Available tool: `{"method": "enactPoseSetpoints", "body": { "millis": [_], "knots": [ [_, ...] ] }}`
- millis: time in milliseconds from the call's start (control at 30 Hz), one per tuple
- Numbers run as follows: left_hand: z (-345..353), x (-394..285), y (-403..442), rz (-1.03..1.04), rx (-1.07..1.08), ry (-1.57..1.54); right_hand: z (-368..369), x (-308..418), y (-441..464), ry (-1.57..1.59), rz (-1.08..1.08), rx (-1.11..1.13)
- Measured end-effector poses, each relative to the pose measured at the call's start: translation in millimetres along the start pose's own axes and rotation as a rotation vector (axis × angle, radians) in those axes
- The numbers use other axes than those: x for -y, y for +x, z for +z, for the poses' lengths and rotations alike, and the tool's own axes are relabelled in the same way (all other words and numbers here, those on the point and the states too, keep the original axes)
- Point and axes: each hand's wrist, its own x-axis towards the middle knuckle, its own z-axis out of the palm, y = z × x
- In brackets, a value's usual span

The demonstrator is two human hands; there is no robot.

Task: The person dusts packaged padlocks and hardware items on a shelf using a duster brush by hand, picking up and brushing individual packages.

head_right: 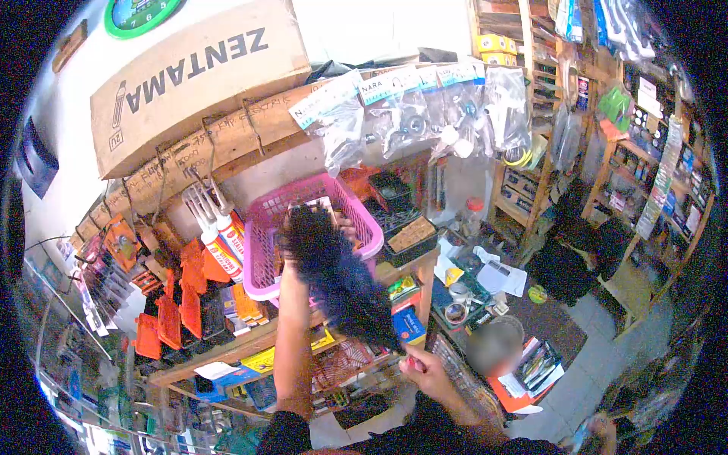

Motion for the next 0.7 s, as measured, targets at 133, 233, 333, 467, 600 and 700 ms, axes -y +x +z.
{"method": "enactPoseSetpoints", "body": {
  "millis": [133,233,333,467,600,700],
  "knots": [
    [64,0,-13,0.162,-0.346,0.139,8,12,-1,0.24,0.026,-0.156],
    [31,1,-4,0.018,0.11,0.005,-4,5,-2,0.091,0.062,0.034],
    [40,-6,-10,0.019,0.067,0.148,8,25,-3,0.099,-0.069,-0.108],
    [68,-3,-14,0.114,-0.298,0.107,2,4,5,0.174,-0.062,-0.045],
    [62,0,-15,0.148,-0.272,0.073,1,9,8,0.117,-0.066,-0.111],
    [62,-2,-13,0.147,-0.285,0.047,8,4,7,0.199,-0.042,-0.066]
  ]
}}
